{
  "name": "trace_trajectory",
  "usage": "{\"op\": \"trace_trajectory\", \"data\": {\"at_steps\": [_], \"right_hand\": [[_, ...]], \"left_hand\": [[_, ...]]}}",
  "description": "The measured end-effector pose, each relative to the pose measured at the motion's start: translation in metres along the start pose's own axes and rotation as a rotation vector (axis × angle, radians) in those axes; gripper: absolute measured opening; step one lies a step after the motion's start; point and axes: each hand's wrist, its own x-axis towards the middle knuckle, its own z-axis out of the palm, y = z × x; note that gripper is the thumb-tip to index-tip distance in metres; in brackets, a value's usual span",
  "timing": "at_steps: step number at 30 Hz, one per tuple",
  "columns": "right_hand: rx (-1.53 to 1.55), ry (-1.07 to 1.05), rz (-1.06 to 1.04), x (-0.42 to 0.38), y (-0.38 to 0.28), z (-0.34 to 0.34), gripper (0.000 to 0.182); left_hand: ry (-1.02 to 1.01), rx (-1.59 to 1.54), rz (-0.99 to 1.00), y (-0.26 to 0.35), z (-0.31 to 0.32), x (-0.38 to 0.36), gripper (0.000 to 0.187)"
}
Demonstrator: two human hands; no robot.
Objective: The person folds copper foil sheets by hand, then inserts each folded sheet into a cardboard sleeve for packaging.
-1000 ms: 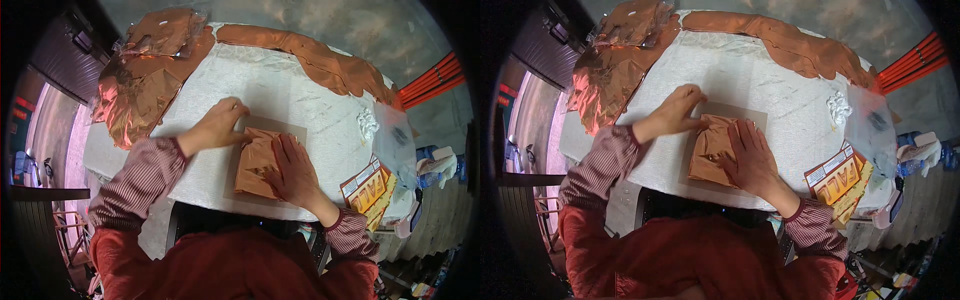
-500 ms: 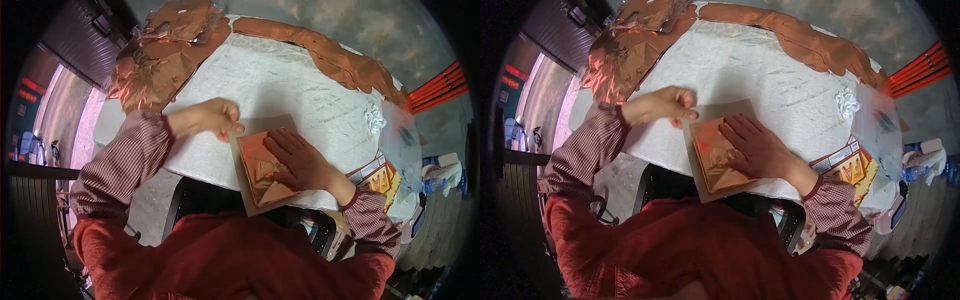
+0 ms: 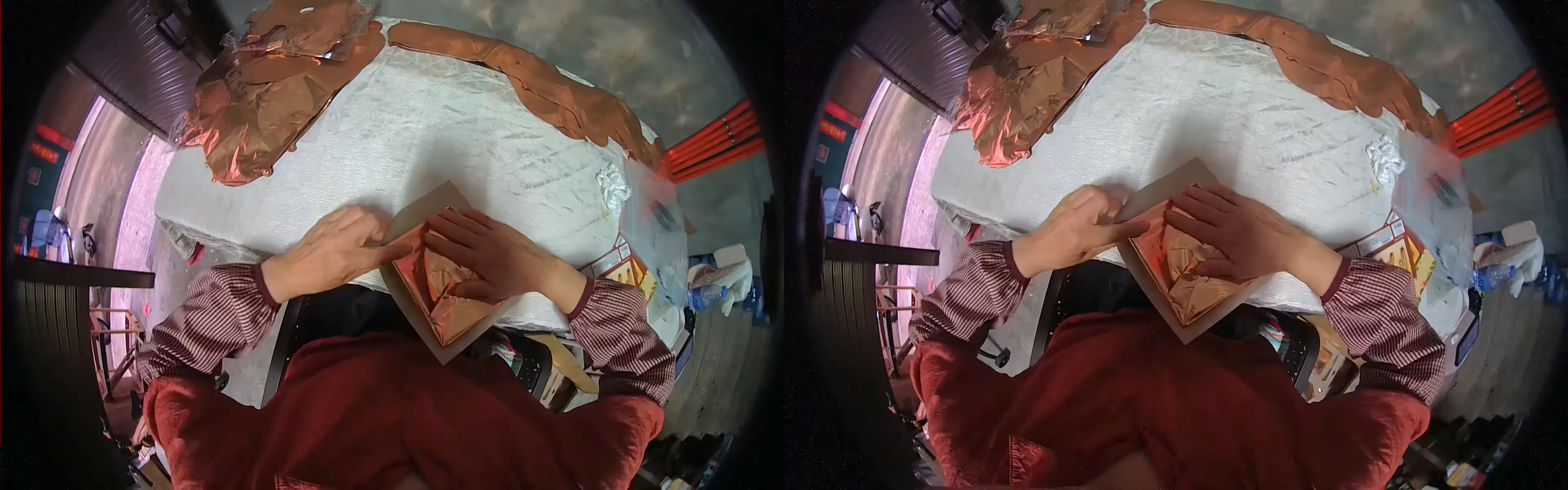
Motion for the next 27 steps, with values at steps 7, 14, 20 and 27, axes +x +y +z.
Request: {"op": "trace_trajectory", "data": {"at_steps": [7,14,20,27], "right_hand": [[-0.053,-0.049,0.053,0.002,-0.006,0.001,0.072],[-0.105,-0.094,0.243,-0.045,-0.034,0.002,0.065],[0.003,0.229,0.663,-0.115,-0.112,0.021,0.053],[1.517,1.261,0.814,-0.075,-0.208,0.122,0.033]], "left_hand": [[-0.124,0.302,0.487,-0.022,0.006,0.018,0.038],[-0.151,0.195,0.396,-0.005,0.011,0.005,0.038],[-0.104,0.388,0.324,0.041,0.023,-0.012,0.038],[-0.365,0.451,0.104,0.131,0.039,0.007,0.033]]}}
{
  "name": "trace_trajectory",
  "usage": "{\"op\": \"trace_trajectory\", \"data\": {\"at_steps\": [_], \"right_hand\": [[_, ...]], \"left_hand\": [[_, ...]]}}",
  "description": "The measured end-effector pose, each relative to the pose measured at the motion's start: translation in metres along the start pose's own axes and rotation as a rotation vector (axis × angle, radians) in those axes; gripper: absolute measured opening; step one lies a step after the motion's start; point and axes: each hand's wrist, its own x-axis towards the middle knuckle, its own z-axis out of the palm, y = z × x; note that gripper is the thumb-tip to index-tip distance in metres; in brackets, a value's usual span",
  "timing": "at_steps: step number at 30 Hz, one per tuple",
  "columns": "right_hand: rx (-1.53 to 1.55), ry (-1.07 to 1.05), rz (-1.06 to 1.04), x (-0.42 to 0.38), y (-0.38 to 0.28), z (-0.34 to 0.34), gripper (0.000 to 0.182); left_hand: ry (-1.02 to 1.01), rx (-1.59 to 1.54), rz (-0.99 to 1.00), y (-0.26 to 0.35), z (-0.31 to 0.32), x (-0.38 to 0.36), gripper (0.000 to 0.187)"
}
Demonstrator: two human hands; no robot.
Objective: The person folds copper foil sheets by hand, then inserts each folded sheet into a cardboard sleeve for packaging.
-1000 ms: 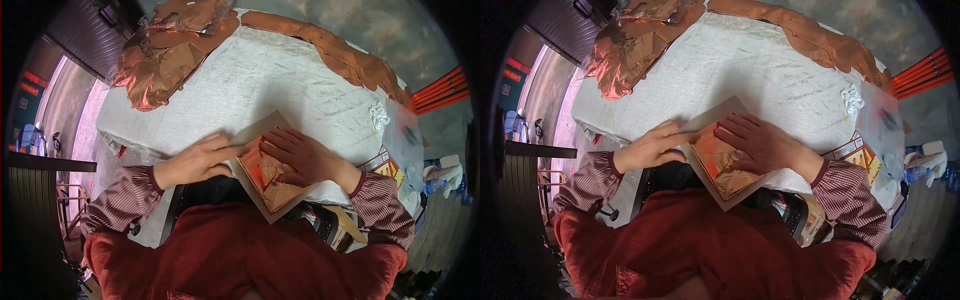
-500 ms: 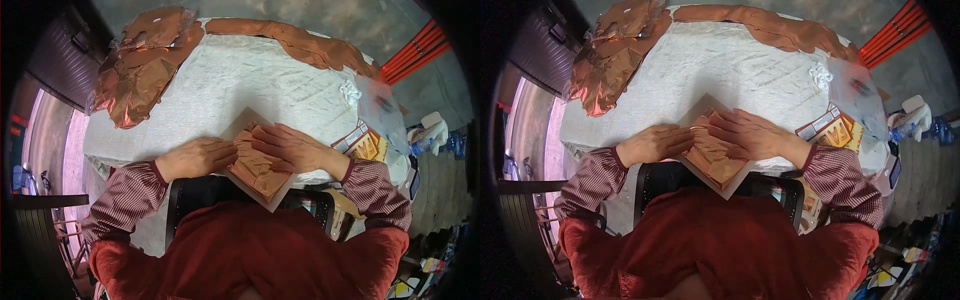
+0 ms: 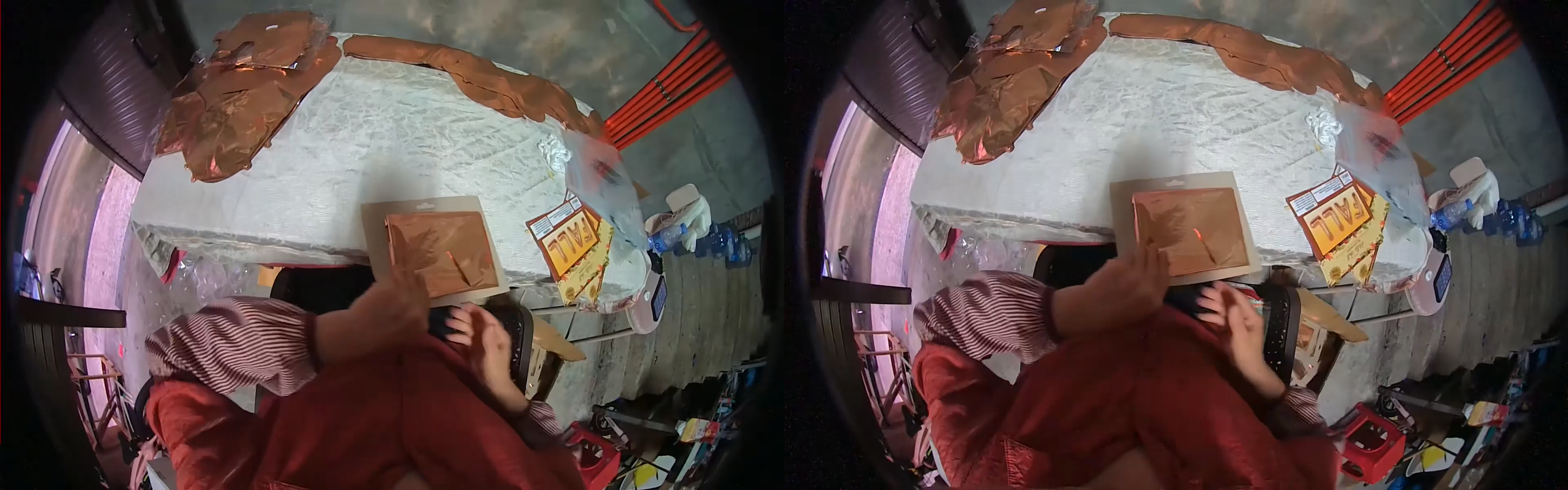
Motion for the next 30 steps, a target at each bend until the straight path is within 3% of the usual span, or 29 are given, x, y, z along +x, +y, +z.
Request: {"op": "trace_trajectory", "data": {"at_steps": [1,3,7,9,10,12,14,15,17,18,20,21,25,28,30], "right_hand": [[0.001,-0.004,-0.005,0.007,0.009,0.009,0.033],[0.466,0.090,0.147,0.028,0.024,0.021,0.036],[0.346,0.248,0.124,0.044,0.001,0.053,0.027],[0.350,0.232,0.149,0.050,0.010,0.035,0.025],[0.355,0.226,0.176,0.051,0.010,0.028,0.023],[0.333,0.243,0.170,0.052,0.002,0.027,0.021],[0.143,0.231,0.014,0.055,-0.005,0.024,0.018],[0.056,0.198,0.022,0.055,-0.014,0.026,0.015],[-0.022,0.081,-0.050,0.064,-0.026,0.035,0.012],[-0.078,0.035,-0.061,0.070,-0.034,0.043,0.012],[-0.142,-0.023,-0.075,0.084,-0.047,0.058,0.011],[-0.224,-0.031,-0.047,0.090,-0.056,0.066,0.012],[-0.188,-0.024,-0.013,0.121,-0.063,0.061,0.012],[-0.229,-0.001,0.007,0.135,-0.073,0.083,0.011],[-0.225,-0.039,-0.018,0.155,-0.068,0.069,0.014]], "left_hand": [[0.002,0.006,-0.002,0.011,0.003,0.004,0.033],[0.195,0.213,-0.095,0.031,0.018,0.010,0.031],[0.166,0.198,-0.118,0.044,0.022,0.013,0.030],[0.245,-0.100,-0.014,0.036,0.025,0.009,0.032],[0.249,-0.100,-0.021,0.028,0.020,0.005,0.032],[0.606,-0.604,-0.043,-0.005,-0.002,-0.001,0.044],[0.809,-0.396,-0.141,-0.043,-0.010,0.000,0.059],[0.802,-0.385,-0.163,-0.058,-0.007,0.001,0.059],[0.664,-0.895,-0.533,-0.083,0.000,0.001,0.050],[0.671,-0.883,-0.555,-0.093,-0.003,-0.002,0.050],[0.078,-1.720,-0.557,-0.107,-0.014,-0.006,0.037],[0.237,-1.749,-0.539,-0.104,0.008,-0.001,0.030],[0.376,-1.699,-0.553,-0.111,0.020,0.002,0.031],[0.386,-1.738,-0.594,-0.120,0.029,0.006,0.032],[0.294,-1.580,-0.661,-0.137,0.020,0.003,0.035]]}}
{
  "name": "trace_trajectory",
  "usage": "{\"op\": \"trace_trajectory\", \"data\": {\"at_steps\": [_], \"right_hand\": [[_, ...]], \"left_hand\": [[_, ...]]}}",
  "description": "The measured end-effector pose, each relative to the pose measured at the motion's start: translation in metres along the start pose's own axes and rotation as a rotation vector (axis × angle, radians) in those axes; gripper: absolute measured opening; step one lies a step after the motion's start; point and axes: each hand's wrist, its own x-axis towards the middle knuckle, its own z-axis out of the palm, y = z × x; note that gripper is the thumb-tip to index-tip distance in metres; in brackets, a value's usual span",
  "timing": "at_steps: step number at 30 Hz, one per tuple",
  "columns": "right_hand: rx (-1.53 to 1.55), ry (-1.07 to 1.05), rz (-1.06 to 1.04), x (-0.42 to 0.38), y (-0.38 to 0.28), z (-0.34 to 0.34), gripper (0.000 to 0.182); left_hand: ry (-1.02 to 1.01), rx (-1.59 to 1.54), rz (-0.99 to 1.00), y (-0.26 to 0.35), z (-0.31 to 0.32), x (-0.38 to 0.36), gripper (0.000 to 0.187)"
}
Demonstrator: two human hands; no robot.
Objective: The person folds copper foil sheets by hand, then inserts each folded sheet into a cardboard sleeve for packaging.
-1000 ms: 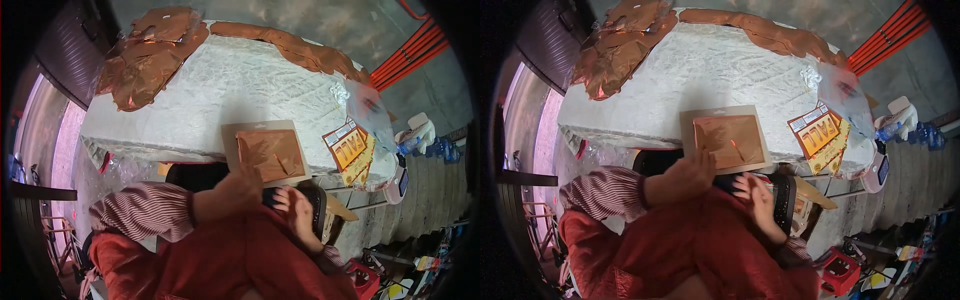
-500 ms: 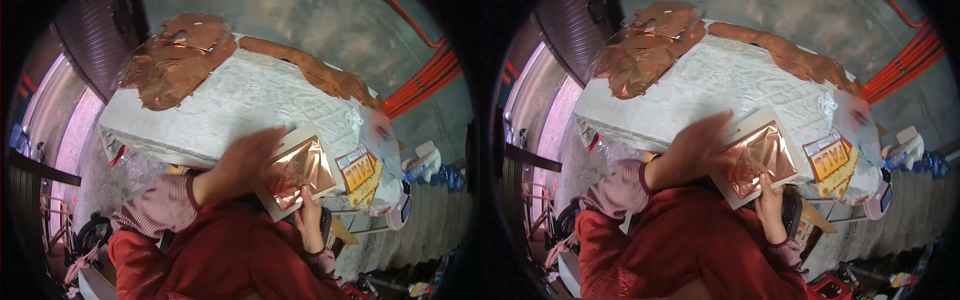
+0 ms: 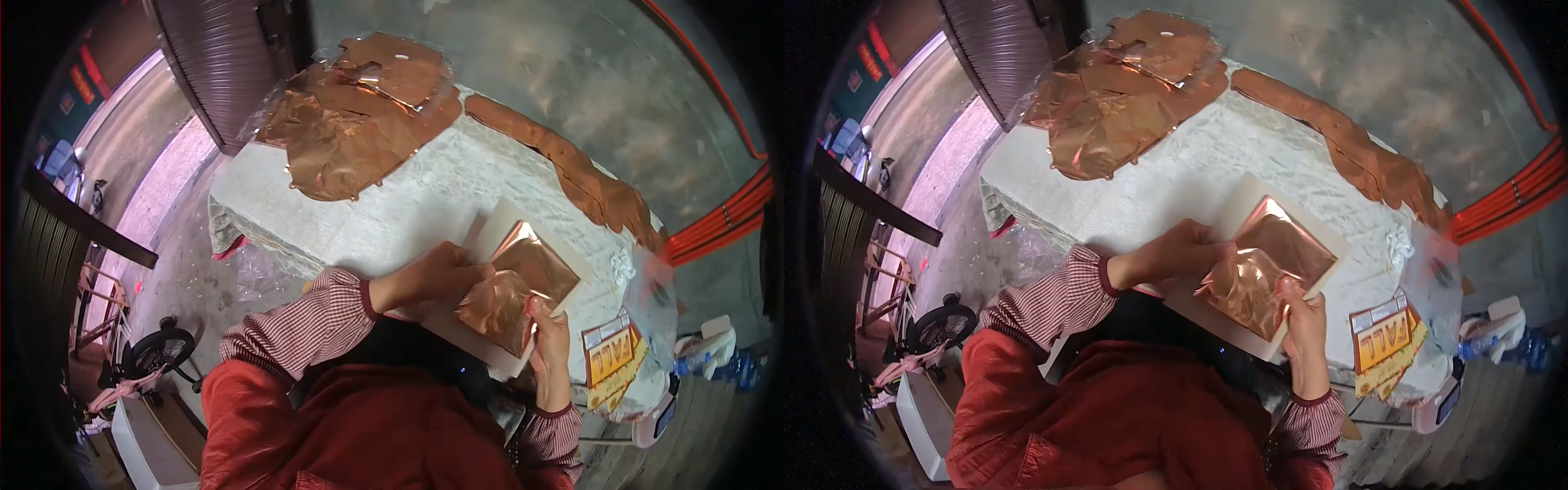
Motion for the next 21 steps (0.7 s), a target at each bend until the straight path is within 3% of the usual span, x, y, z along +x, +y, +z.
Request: {"op": "trace_trajectory", "data": {"at_steps": [2,3,4,6,7,8,10,15,18,21], "right_hand": [[0.048,0.039,0.071,0.014,-0.005,-0.007,0.016],[0.003,0.135,0.030,0.023,-0.004,-0.012,0.016],[0.006,0.147,0.040,0.029,-0.006,-0.019,0.017],[0.059,0.121,0.015,0.035,-0.007,-0.028,0.017],[0.062,0.103,0.021,0.037,-0.008,-0.025,0.017],[0.093,0.176,0.026,0.037,-0.009,-0.022,0.016],[0.126,0.257,0.031,0.039,-0.004,-0.024,0.015],[0.144,0.245,0.024,0.047,0.012,-0.033,0.015],[0.153,0.285,0.009,0.041,0.004,-0.024,0.015],[0.161,0.193,-0.015,0.038,0.002,-0.026,0.015]], "left_hand": [[-0.020,0.150,0.031,-0.010,-0.017,0.013,0.038],[0.150,0.229,0.307,-0.029,-0.022,0.017,0.041],[0.173,0.236,0.300,-0.045,-0.034,0.021,0.041],[0.453,0.971,0.709,-0.065,-0.063,0.019,0.044],[0.432,1.026,0.471,-0.064,-0.071,0.013,0.050],[0.439,1.032,0.460,-0.063,-0.082,0.011,0.050],[0.532,1.127,0.181,-0.058,-0.103,0.016,0.050],[0.692,1.286,0.008,-0.072,-0.115,0.043,0.071],[0.738,1.240,0.104,-0.058,-0.115,0.040,0.063],[0.695,1.220,0.153,-0.056,-0.134,0.042,0.055]]}}
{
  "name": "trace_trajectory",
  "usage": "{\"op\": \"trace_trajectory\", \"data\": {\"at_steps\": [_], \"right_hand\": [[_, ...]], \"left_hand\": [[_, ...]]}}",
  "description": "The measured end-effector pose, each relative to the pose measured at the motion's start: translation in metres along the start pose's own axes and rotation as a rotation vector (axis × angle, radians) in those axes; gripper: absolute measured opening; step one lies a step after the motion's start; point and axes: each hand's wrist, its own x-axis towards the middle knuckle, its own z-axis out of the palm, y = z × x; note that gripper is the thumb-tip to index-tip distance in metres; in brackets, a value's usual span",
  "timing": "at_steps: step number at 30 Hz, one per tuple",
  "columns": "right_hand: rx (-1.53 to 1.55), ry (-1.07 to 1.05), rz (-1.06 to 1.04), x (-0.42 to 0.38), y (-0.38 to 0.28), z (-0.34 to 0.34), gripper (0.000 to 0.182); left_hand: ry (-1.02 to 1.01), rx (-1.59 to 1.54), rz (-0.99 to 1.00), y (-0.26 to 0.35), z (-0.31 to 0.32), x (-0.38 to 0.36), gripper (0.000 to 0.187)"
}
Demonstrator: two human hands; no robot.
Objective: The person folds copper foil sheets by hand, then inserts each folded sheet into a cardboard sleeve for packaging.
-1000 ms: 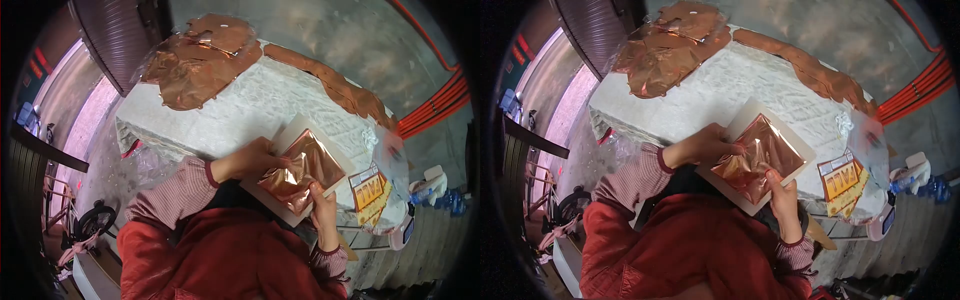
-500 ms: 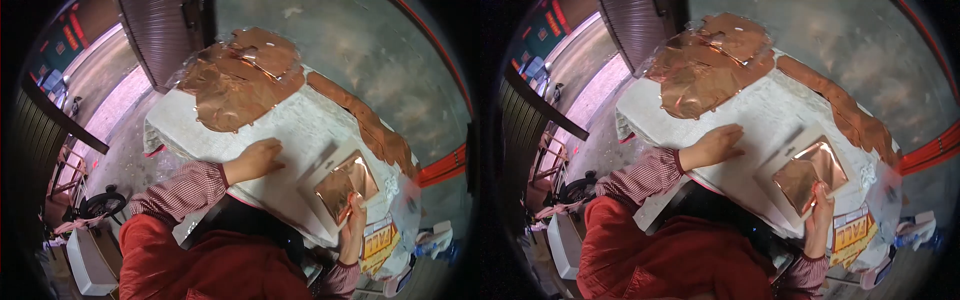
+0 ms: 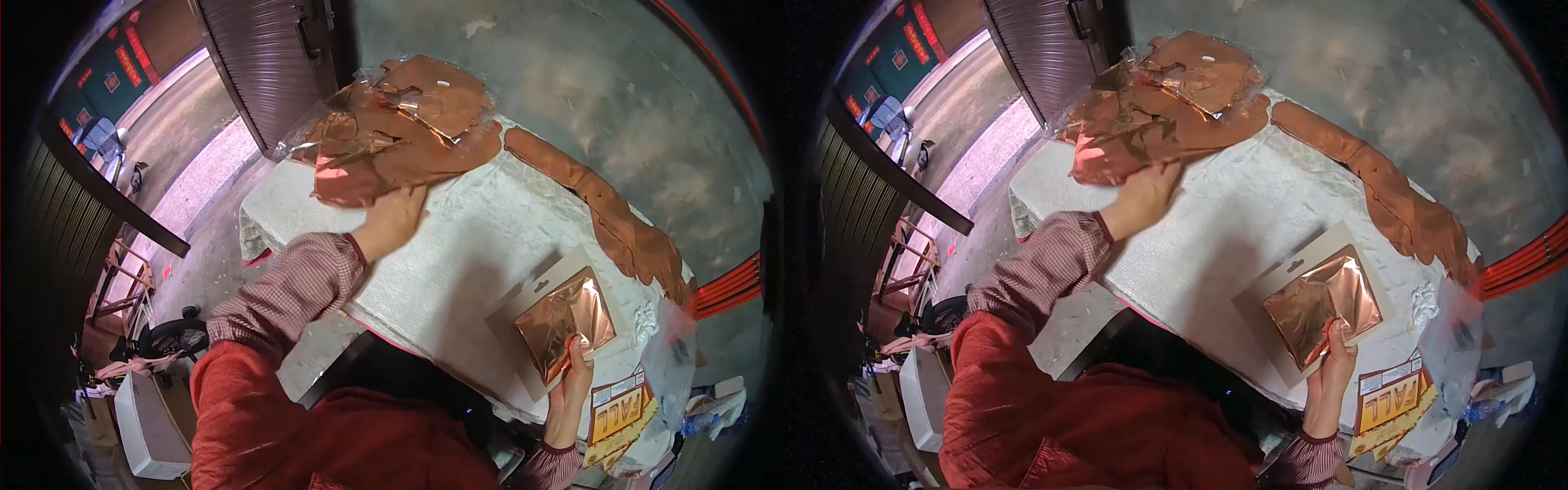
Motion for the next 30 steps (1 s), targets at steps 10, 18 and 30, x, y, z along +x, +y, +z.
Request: {"op": "trace_trajectory", "data": {"at_steps": [10,18,30], "right_hand": [[-0.005,-0.041,0.012,0.007,0.011,-0.014,0.017],[0.012,-0.057,0.004,0.007,0.009,-0.010,0.018],[0.056,0.004,-0.014,0.002,-0.001,-0.011,0.015]], "left_hand": [[-0.207,-0.049,0.202,-0.071,-0.070,0.068,0.022],[-0.097,-0.019,0.230,-0.024,-0.056,0.025,0.031],[-0.066,0.308,0.352,0.012,-0.005,0.014,0.018]]}}
